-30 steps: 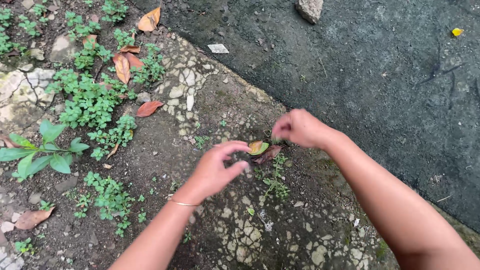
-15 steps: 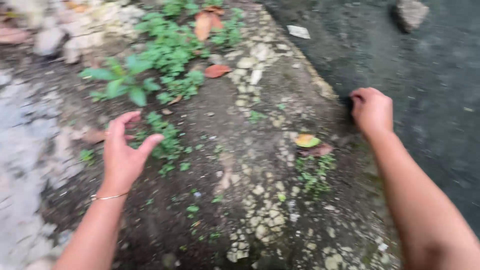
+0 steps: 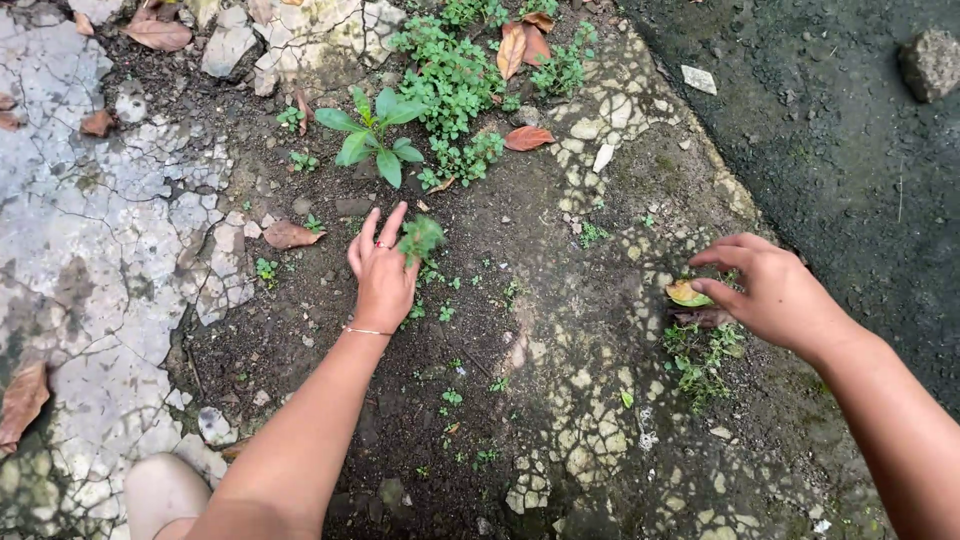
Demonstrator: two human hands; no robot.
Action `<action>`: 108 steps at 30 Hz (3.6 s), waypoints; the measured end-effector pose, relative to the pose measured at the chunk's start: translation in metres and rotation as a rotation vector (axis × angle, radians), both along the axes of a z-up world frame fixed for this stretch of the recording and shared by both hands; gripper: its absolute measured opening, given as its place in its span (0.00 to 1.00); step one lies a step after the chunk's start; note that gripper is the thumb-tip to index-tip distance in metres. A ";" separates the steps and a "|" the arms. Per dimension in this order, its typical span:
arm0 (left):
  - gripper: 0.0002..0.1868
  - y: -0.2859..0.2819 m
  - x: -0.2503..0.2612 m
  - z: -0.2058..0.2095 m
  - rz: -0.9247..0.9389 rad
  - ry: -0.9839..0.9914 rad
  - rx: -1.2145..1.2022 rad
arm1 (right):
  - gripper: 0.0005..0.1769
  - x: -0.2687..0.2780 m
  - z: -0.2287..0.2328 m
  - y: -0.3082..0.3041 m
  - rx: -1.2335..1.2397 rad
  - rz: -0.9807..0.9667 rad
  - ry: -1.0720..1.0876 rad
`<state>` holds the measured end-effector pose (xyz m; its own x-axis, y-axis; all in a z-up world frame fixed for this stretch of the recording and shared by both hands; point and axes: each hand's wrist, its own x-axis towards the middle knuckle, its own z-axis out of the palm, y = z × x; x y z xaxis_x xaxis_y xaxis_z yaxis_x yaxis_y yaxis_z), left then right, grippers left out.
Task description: The person is pulling out weeds from the ground in a garden.
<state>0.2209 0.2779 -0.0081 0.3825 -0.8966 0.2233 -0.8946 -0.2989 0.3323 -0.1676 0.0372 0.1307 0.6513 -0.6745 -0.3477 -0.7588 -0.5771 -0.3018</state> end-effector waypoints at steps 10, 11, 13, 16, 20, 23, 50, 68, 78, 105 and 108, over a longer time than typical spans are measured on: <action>0.18 0.019 0.031 -0.006 0.252 1.165 -0.537 | 0.14 0.156 -0.036 0.076 0.206 0.279 -0.246; 0.18 0.022 0.036 0.013 0.288 1.074 -0.351 | 0.17 0.174 -0.041 0.089 0.249 0.313 -0.257; 0.19 0.028 0.036 0.051 0.319 0.975 -0.167 | 0.20 0.200 -0.059 0.109 0.290 0.347 -0.270; 0.30 0.038 0.027 0.085 0.045 0.656 0.031 | 0.18 0.223 -0.093 0.122 0.201 0.396 -0.264; 0.44 0.056 0.009 0.064 -0.054 0.484 0.168 | 0.08 0.230 -0.106 0.117 0.100 0.349 -0.279; 0.33 0.064 -0.001 0.051 -0.055 0.410 0.169 | 0.06 0.229 -0.075 0.119 0.155 0.251 -0.378; 0.13 0.073 0.006 0.006 -0.112 0.472 0.020 | 0.16 0.162 -0.107 0.201 0.322 0.661 -0.220; 0.21 0.079 0.000 0.022 -0.133 0.577 0.082 | 0.21 0.130 -0.092 0.177 0.327 0.631 -0.122; 0.15 0.080 0.012 0.006 -0.100 0.456 0.042 | 0.11 0.154 -0.091 0.119 -0.048 0.361 -0.387; 0.40 -0.097 -0.302 0.058 -0.435 0.658 -0.040 | 0.08 -0.054 -0.036 0.006 -0.280 -0.142 -0.249; 0.15 -0.095 -0.272 0.093 -0.328 0.775 0.066 | 0.12 0.004 -0.032 -0.006 -0.184 -0.178 -0.348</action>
